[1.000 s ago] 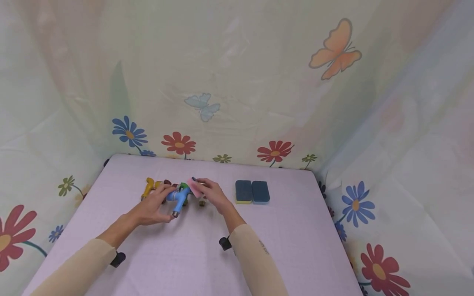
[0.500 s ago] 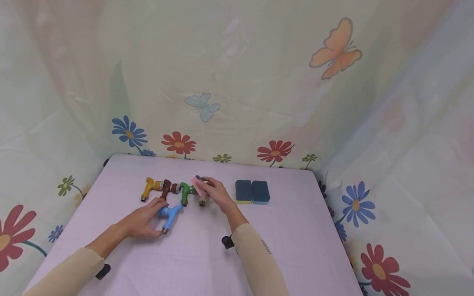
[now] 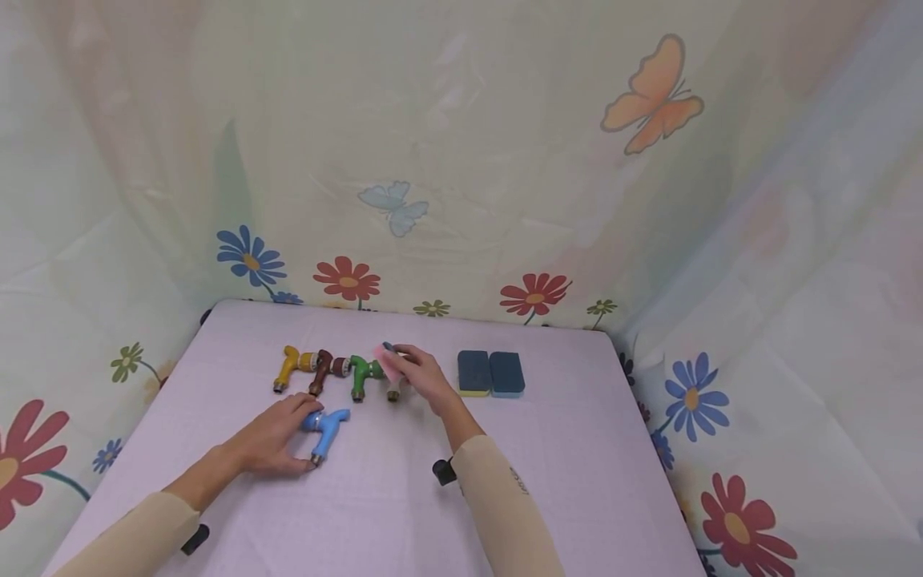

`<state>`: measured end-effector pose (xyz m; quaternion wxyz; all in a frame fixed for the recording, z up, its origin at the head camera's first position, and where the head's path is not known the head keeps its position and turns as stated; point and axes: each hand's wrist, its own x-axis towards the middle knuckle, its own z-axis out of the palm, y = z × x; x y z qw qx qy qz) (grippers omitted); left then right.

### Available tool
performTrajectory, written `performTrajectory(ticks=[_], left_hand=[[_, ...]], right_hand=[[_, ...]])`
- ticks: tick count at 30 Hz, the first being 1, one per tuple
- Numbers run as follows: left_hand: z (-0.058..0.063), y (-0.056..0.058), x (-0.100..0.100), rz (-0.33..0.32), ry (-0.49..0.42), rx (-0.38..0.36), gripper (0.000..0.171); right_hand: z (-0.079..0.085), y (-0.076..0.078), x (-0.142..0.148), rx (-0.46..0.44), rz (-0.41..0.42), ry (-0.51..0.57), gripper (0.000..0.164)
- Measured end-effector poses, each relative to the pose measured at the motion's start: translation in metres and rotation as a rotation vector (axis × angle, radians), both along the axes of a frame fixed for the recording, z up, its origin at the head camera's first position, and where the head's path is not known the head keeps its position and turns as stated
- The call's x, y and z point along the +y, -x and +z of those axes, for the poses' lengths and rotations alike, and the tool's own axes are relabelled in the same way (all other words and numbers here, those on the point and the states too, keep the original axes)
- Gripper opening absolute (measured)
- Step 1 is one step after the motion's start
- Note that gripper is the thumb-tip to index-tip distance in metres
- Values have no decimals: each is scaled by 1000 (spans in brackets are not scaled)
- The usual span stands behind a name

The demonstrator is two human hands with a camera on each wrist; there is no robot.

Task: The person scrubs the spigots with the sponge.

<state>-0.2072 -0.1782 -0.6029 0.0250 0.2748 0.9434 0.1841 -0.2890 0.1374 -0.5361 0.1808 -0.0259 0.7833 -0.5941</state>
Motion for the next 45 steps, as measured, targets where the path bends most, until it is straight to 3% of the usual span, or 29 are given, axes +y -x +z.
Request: performTrajectory(ticks=[6, 11, 15, 18, 22, 27, 38, 45], left_hand=[[1, 3, -9, 25, -70, 70, 111], [1, 18, -25, 210, -168, 112, 94], [2, 37, -40, 376, -198, -23, 97], [1, 50, -51, 440, -230, -158, 107], [-2, 60, -61, 442, -270, -265, 113], [-2, 70, -61, 441, -291, -334, 118], [5, 90, -48, 355, -180, -287, 117], [12, 90, -45, 317, -100, -292, 110]], right_hand=[[0, -1, 4, 6, -1, 1, 56], [1, -2, 5, 15, -3, -3, 55], [0, -3, 6, 6, -6, 1, 57], [0, -3, 7, -3, -7, 9, 59], [-1, -3, 8, -1, -8, 16, 58], [-1, -3, 10, 4, -19, 21, 59], [1, -6, 6, 9, -28, 35, 66], [-1, -4, 10, 34, -51, 13, 59]])
